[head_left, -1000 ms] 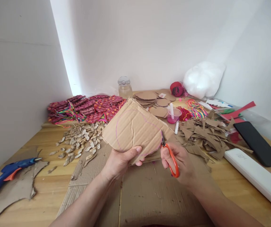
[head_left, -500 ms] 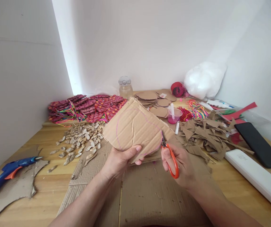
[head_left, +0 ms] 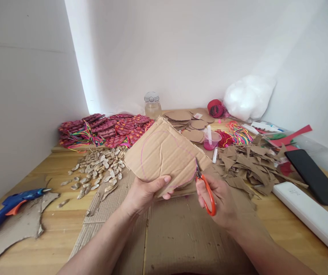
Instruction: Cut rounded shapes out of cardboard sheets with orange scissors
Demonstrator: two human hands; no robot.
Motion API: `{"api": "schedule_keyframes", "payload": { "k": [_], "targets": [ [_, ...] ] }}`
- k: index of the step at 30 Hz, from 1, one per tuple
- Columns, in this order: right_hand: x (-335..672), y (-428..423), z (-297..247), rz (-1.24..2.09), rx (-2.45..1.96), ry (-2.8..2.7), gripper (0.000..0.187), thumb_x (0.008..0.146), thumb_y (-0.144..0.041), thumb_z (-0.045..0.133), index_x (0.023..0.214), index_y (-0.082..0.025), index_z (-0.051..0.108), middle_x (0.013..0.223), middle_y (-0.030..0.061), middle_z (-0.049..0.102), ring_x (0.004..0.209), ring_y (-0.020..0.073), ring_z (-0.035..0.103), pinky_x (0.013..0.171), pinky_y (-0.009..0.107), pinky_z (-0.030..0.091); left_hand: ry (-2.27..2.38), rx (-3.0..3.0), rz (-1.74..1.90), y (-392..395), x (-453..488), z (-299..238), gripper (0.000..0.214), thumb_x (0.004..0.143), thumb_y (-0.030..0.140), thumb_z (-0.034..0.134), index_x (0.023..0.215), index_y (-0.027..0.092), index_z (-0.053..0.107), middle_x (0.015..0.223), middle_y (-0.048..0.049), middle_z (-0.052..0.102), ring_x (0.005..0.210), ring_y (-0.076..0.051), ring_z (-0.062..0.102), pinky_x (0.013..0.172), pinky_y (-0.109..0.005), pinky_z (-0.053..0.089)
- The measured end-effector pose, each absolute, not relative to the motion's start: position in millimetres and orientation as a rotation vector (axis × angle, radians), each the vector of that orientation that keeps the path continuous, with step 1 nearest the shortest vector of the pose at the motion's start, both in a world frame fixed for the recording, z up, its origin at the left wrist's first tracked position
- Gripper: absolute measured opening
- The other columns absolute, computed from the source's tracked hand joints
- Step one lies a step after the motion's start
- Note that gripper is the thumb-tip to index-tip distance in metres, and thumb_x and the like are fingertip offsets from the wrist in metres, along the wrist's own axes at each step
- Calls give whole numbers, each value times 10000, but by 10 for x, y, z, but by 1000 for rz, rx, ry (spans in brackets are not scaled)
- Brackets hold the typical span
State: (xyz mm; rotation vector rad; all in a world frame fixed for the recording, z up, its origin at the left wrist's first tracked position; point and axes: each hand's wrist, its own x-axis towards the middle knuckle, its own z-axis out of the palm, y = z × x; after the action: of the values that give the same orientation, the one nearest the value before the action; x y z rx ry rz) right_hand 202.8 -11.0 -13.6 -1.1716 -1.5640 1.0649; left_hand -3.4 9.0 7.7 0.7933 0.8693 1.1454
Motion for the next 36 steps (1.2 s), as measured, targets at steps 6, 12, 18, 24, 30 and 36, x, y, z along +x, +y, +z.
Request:
{"api": "schedule_keyframes", "payload": {
  "k": [6,12,18,24,30,36],
  "targets": [
    [2044,-101,-128,1046,-1173,-1599,485,968,-581,488,645,-226,409,516,-51,438,446,96,375,420,233,290,881,806,1123,108,-78,108,388,626,261,886,911,72,702,704,-83,708,519,-154,632,397,-215,487],
    [2055,-98,-91,1069,-1194,-1600,480,950,-577,524,639,-225,428,504,-54,439,435,97,380,416,236,283,886,838,1122,147,-149,119,450,618,257,892,979,73,696,719,-81,715,515,-162,642,383,-219,493],
    [2053,-78,8,1154,-1162,-1611,516,904,-625,555,603,-216,463,493,-46,458,434,99,378,422,241,275,857,866,1104,178,-196,97,431,649,249,880,996,75,691,704,-73,709,514,-159,637,384,-218,493],
    [2047,-68,150,1226,-1217,-1640,607,852,-740,503,551,-214,468,480,-32,422,435,109,369,424,247,276,894,897,1038,151,-201,59,426,651,278,886,983,71,719,678,-87,716,520,-174,660,402,-226,525],
    [2057,-68,113,1256,-1241,-1621,608,853,-757,484,571,-220,436,477,-33,440,426,106,378,419,247,283,863,898,1054,167,-205,56,398,663,254,880,981,79,716,687,-76,714,516,-161,656,391,-208,521],
    [2055,-77,87,1224,-1263,-1646,604,862,-769,455,592,-231,406,466,-31,453,412,111,393,397,250,292,860,915,1049,171,-235,57,418,679,239,871,1034,94,704,733,-71,725,533,-157,663,396,-204,527]
  ]
}}
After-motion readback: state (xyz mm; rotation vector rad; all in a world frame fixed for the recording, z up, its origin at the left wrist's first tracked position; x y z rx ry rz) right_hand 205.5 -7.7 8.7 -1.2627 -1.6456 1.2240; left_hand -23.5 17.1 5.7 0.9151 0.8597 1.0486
